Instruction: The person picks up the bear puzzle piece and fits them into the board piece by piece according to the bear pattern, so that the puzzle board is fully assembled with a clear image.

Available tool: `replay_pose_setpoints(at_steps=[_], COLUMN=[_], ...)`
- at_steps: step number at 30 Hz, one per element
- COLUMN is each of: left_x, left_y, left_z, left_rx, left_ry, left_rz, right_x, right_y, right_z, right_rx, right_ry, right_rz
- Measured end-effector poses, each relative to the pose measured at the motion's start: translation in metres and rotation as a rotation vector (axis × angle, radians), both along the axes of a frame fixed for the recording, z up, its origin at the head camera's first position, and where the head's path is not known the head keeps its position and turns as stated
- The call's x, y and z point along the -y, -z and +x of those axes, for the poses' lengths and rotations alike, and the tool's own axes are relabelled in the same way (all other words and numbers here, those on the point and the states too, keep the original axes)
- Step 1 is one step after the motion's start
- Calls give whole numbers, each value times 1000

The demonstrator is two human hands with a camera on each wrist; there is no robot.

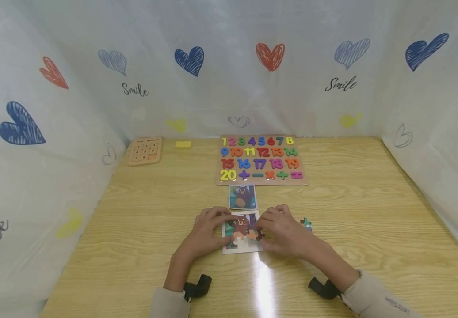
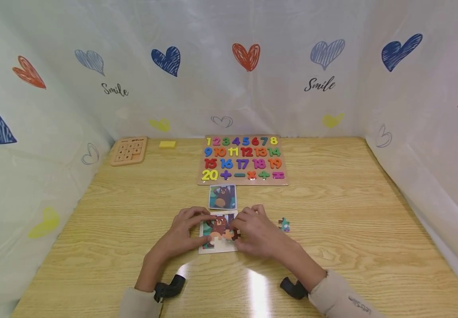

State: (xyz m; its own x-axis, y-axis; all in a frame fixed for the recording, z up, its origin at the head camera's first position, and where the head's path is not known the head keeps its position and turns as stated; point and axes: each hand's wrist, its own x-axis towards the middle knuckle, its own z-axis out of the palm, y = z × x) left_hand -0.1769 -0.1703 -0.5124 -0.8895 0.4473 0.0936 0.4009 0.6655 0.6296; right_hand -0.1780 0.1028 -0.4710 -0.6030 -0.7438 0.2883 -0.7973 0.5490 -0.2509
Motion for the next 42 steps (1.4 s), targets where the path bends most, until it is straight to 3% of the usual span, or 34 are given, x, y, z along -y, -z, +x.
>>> replay_pose_setpoints(at_steps=[20, 42], left_x=[0, -1], left_y=[-1, -1], left_z=[0, -1], left_rx=[16, 3], left_ry=[-8, -1], left_rz=[-1, -13], right_x=[17, 28], right_y=[4, 11], right_z=[4, 3], right_rx=[-21, 4], right_ry=[-5, -26], right_rz=[68, 38])
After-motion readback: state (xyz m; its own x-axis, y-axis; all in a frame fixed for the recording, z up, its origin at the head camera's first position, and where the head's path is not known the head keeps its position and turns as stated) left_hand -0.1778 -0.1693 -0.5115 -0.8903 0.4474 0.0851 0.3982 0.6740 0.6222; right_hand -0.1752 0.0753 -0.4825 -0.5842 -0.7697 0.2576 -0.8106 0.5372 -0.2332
